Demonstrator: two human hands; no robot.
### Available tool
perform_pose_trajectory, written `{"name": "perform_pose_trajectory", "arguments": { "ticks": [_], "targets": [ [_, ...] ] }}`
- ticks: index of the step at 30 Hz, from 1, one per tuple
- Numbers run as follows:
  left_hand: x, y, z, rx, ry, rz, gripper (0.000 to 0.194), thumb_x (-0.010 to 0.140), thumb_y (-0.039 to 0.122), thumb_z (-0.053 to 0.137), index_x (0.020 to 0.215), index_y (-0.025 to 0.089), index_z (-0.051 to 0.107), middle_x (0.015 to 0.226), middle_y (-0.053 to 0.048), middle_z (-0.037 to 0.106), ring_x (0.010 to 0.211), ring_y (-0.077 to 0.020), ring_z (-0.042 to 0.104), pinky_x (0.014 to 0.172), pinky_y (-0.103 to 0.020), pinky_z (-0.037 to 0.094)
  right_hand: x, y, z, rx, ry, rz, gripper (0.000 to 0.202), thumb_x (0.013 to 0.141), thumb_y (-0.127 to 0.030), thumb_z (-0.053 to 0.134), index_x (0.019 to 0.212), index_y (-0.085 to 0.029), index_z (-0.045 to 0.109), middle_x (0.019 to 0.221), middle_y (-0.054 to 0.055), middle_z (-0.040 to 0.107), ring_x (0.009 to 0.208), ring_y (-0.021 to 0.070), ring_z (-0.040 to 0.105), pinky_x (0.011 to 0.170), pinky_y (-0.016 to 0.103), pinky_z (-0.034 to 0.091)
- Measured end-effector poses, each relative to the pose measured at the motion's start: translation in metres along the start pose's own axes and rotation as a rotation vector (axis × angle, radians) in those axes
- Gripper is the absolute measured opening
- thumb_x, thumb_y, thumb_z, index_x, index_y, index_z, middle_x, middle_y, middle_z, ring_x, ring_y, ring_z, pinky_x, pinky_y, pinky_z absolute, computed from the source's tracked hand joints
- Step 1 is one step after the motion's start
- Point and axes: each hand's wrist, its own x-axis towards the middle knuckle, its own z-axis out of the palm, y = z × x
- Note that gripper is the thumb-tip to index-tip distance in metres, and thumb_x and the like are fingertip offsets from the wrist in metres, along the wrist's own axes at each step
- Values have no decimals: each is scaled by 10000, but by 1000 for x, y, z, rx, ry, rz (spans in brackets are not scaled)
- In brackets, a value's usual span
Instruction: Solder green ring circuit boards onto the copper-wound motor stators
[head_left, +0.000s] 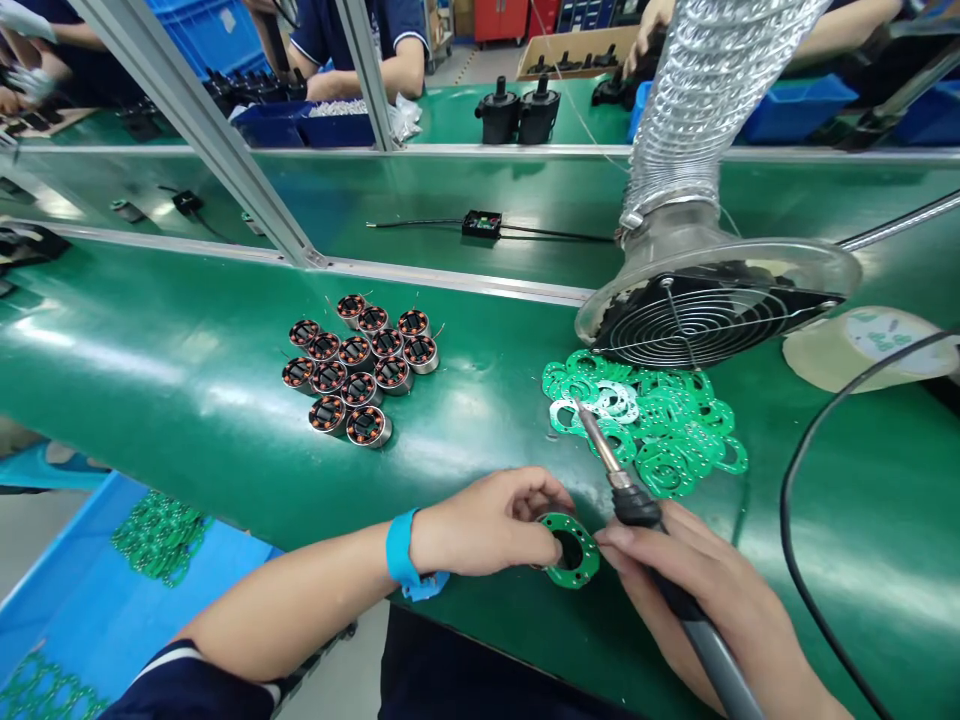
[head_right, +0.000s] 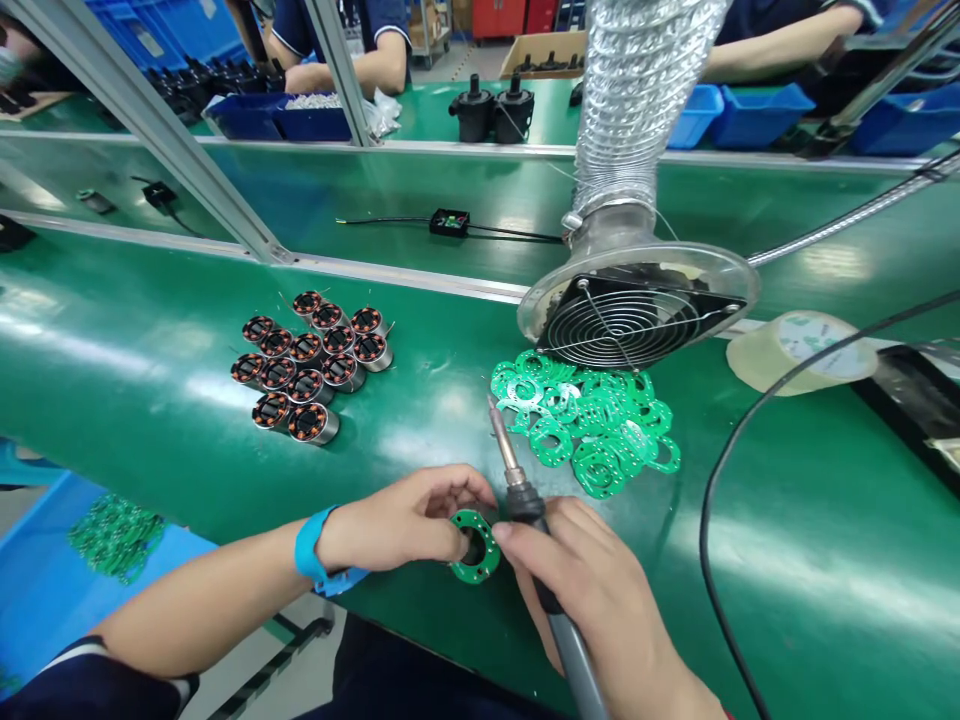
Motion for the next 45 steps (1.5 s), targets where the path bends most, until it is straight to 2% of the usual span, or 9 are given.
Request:
{"name": "perform_pose_trajectory", "arguments": {
  "ticks": [6, 11, 16, 21, 24, 28, 35, 41, 45],
  "targets": [
    [-5, -14, 6, 1005, 561, 765, 371, 730, 144, 494, 1089, 125, 581, 819, -64, 597, 732, -196, 531, 661, -336, 467, 10, -12, 11, 4, 74, 157, 325, 874, -66, 527, 1125, -266, 574, 773, -4, 630, 647, 129, 615, 580, 235, 513],
    [-5, -20, 7, 1181, 734, 1082, 395, 800, 126, 485, 1193, 127, 521, 833, -70, 633, 701, -188, 551, 657, -328, 492, 7, -17, 26, 555, 302, 620, 217, 882, -296, 657, 1090, -288, 596, 720, -30, 648, 591, 116, 644, 543, 208, 536],
    [-9, -11, 11, 772, 635, 854, 384, 744, 173, 547, 1127, 160, 558, 831, -41, 617, 716, -168, 553, 620, -282, 488, 0, -16, 29, 807, 287, 733, 309, 860, -384, 701, 1137, -280, 613, 692, -32, 641, 580, 129, 661, 562, 240, 563],
    [-4, -5, 10, 236, 340, 325, 389, 706, 238, 652, 1080, 166, 577, 820, 1, 554, 671, -124, 501, 610, -262, 453, -14, -14, 30, 344, 332, 647, 305, 881, -344, 672, 1169, -261, 613, 777, -2, 673, 640, 126, 668, 608, 235, 579],
    [1, -5, 7, -27, 196, 146, 382, 732, 217, 650, 1094, 157, 543, 804, 20, 530, 660, -103, 479, 607, -246, 418, -20, -15, 31, 218, 279, 472, 502, 877, -278, 664, 1346, -268, 486, 1166, 93, 694, 995, 199, 707, 853, 347, 601],
    [2, -6, 4, -217, 51, 95, 344, 725, 158, 671, 1036, 172, 525, 775, 47, 522, 629, -77, 478, 590, -218, 392, -16, -20, 32, 163, 102, 281, 626, 888, -198, 630, 1449, -270, 363, 1360, 113, 604, 1200, 226, 640, 966, 362, 565],
    [5, -11, 4, -491, -101, 25, 416, 718, 387, 778, 1011, 146, 606, 857, -28, 631, 731, -127, 624, 722, -273, 507, -7, -15, 40, -42, 313, 245, 533, 861, -280, 699, 1349, -241, 488, 1117, 84, 682, 989, 218, 697, 816, 347, 590],
    [7, -8, -1, -363, -50, 41, 367, 706, 321, 719, 1012, 137, 638, 854, -41, 635, 728, -143, 605, 726, -305, 513, -10, -11, 21, 17, 303, 337, 322, 914, -186, 606, 1226, -255, 560, 1026, 48, 744, 922, 190, 730, 827, 329, 591],
    [1, -6, 2, 36, 140, 179, 423, 740, 276, 624, 1137, 130, 613, 856, -33, 566, 734, -150, 536, 723, -320, 492, -6, -7, 13, -139, 237, 210, 243, 893, -152, 600, 1110, -260, 611, 900, 28, 731, 775, 175, 715, 720, 290, 577]
  ]
}}
